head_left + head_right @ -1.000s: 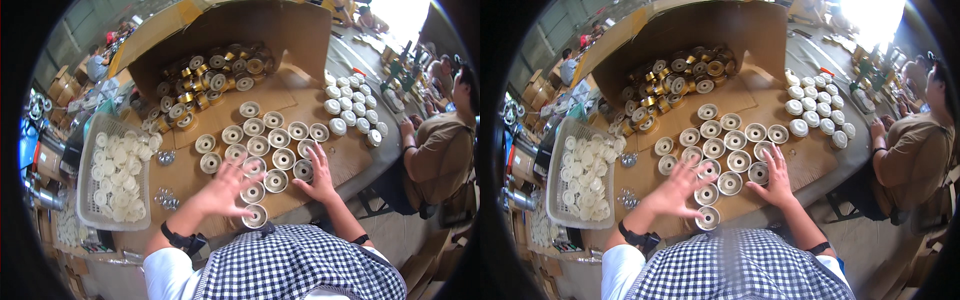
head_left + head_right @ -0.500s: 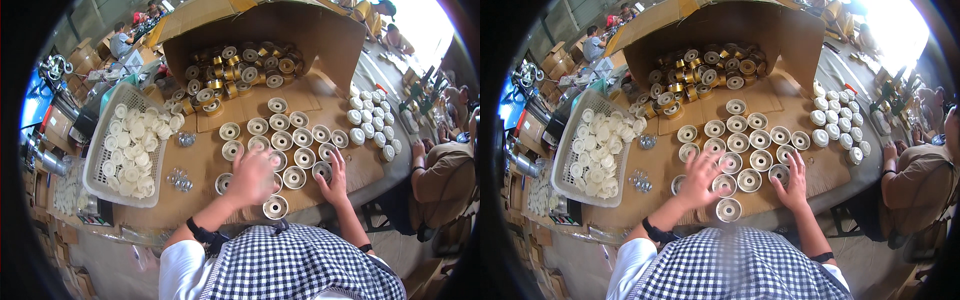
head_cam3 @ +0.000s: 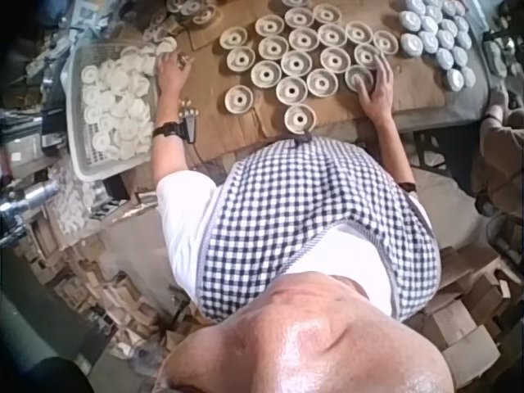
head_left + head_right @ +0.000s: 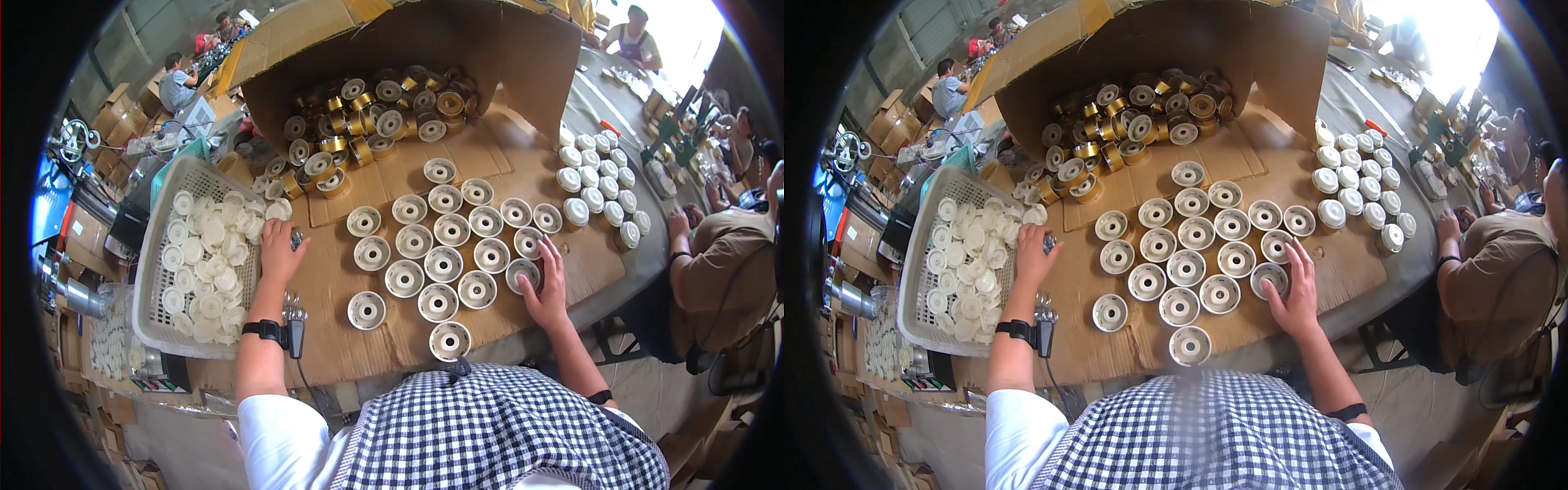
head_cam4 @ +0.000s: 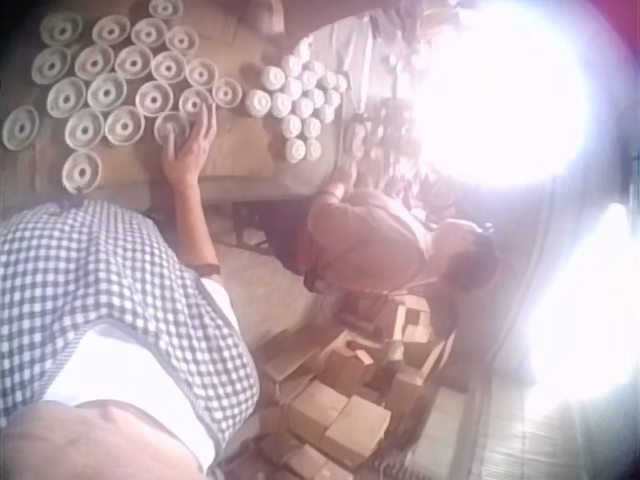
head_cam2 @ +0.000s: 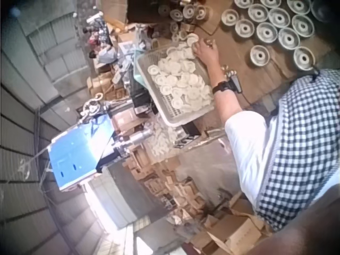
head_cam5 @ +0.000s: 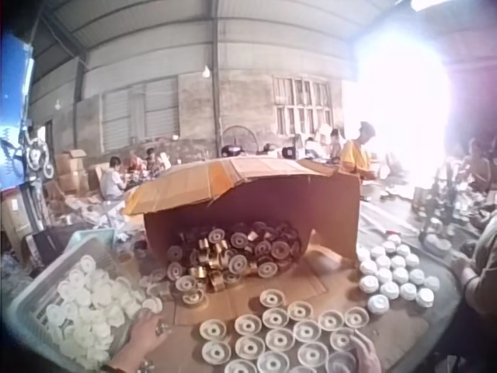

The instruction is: The person assembles circular plastic and metal valve components by hand, fitting a metal ring, an internal spring, and a white plastic cap onto a plastic base.

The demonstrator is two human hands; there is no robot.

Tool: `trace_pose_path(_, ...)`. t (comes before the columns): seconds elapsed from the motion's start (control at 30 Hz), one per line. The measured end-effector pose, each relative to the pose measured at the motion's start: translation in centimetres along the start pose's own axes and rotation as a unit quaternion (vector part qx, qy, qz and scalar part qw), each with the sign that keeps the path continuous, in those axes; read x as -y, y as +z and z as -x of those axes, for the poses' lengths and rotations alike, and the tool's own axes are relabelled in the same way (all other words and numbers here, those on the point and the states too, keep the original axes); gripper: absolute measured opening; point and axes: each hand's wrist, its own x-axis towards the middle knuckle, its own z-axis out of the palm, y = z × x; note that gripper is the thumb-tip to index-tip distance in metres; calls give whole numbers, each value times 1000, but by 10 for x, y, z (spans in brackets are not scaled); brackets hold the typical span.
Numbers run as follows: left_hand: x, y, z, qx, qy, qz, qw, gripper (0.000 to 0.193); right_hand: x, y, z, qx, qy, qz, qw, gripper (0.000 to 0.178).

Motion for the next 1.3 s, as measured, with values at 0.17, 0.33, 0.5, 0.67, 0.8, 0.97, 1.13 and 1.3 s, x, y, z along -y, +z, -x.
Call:
trace_pose_path(0.17, 5, -15, -2, -68, -20, 71, 995, 30, 7, -6, -3, -30, -45, 55, 997, 68)
trace_pose_path(0.33, -40, -48, -9, -38, -241, 661, 709, 47, 50, -17, -18, -58, -88, 12, 994, 62)
trace_pose_path(0.5, -174, -109, 1, 279, -140, 799, 514, 77, 108, -17, -34, 96, -57, -275, 955, 55)
trace_pose_path(0.67, -251, -108, 41, 440, -155, 719, 515, 77, 151, -22, -29, 220, -155, -258, 928, 60)
trace_pose_path(0.8, -264, -93, 70, 494, -193, 742, 410, 75, 141, -33, -12, 251, -128, -197, 939, 53)
trace_pose_path(0.97, -278, -97, 96, 320, -21, 695, 644, 46, 120, -34, 4, 175, -66, -272, 944, 43)
trace_pose_path(1.13, -279, -92, 103, 382, -159, 735, 537, 46, 124, -44, 15, 199, -52, -214, 955, 49)
trace_pose_path(1.3, -283, -96, 97, 419, -277, 770, 393, 57, 129, -57, 11, 151, -243, -121, 951, 57)
